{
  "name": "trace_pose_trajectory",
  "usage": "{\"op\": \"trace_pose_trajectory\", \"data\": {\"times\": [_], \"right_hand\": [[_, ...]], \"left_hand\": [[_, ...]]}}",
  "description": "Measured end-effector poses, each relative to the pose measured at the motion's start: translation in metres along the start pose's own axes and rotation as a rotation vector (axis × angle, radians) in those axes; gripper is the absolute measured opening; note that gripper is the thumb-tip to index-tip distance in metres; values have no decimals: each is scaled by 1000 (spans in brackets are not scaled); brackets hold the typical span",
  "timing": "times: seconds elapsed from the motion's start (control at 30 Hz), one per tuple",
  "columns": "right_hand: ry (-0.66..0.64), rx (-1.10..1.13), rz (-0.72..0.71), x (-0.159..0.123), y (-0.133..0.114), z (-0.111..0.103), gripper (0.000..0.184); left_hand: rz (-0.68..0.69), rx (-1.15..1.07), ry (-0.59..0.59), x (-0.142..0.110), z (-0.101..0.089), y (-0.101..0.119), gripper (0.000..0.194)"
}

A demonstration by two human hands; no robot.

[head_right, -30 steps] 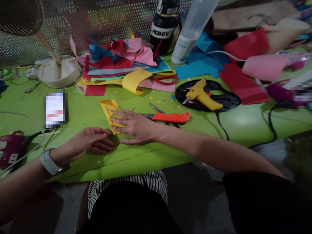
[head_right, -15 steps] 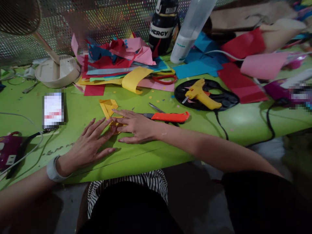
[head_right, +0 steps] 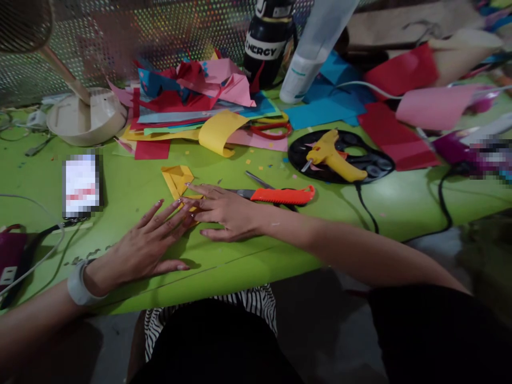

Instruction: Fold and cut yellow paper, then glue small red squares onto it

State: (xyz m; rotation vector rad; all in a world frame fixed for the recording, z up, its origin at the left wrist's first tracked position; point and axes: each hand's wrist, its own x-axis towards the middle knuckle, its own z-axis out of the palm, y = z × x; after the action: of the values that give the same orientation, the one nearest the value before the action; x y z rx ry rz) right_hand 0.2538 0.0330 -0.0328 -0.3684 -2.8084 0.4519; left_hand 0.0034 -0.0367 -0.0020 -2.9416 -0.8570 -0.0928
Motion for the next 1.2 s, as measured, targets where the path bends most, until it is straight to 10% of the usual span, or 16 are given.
{"op": "trace_pose_trajectory", "data": {"times": [1.2], "right_hand": [[21, -292, 217, -22, -46, -2, 76]], "left_hand": [[-4, -71, 151, -3, 0, -5, 50]]}}
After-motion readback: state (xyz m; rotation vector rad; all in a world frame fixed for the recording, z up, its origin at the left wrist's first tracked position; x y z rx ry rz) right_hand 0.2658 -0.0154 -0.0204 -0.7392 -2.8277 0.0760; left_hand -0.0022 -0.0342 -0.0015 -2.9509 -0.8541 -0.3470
